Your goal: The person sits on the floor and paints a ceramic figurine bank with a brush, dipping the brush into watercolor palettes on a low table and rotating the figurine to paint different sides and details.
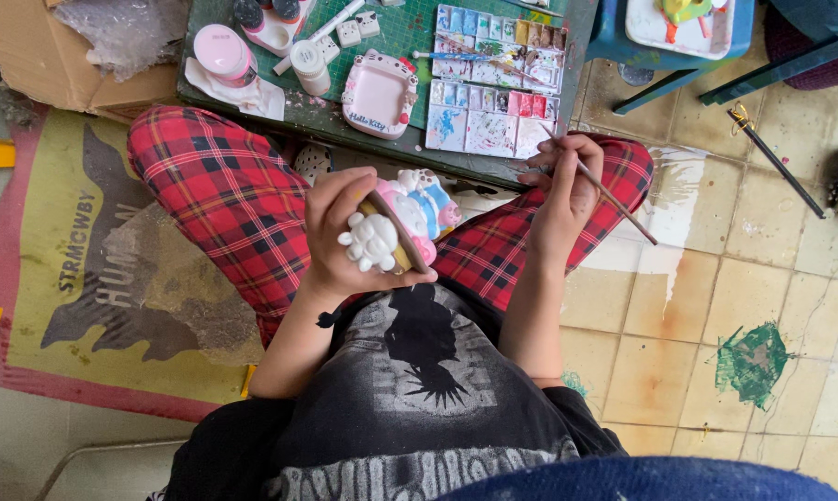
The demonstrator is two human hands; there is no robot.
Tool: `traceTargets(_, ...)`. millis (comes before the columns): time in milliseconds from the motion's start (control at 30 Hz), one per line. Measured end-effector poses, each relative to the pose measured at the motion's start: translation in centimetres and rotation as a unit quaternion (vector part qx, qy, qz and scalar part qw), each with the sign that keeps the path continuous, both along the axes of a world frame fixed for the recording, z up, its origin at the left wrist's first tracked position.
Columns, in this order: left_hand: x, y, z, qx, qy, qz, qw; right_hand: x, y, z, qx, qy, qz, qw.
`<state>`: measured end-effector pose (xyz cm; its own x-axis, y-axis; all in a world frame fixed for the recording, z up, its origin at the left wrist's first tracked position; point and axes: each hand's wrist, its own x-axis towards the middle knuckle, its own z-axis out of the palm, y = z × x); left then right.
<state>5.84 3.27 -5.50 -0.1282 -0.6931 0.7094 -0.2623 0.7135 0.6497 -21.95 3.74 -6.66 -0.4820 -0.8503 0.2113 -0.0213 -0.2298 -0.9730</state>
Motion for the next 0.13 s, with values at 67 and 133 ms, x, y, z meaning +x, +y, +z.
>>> traceTargets(67, -0.29, -0.32, -0.15, -0.031, 0.010, -0.028, 0.999, -0.20, 0.27, -0.31, -0.011, -0.009, 0.007, 1.000)
traceTargets(133, -0.44, -0.33, -0.29, -0.042, 0.019, -0.057, 0.997, -0.57, 0.76, -0.64, -0.029, -0.023, 0.017, 0.999)
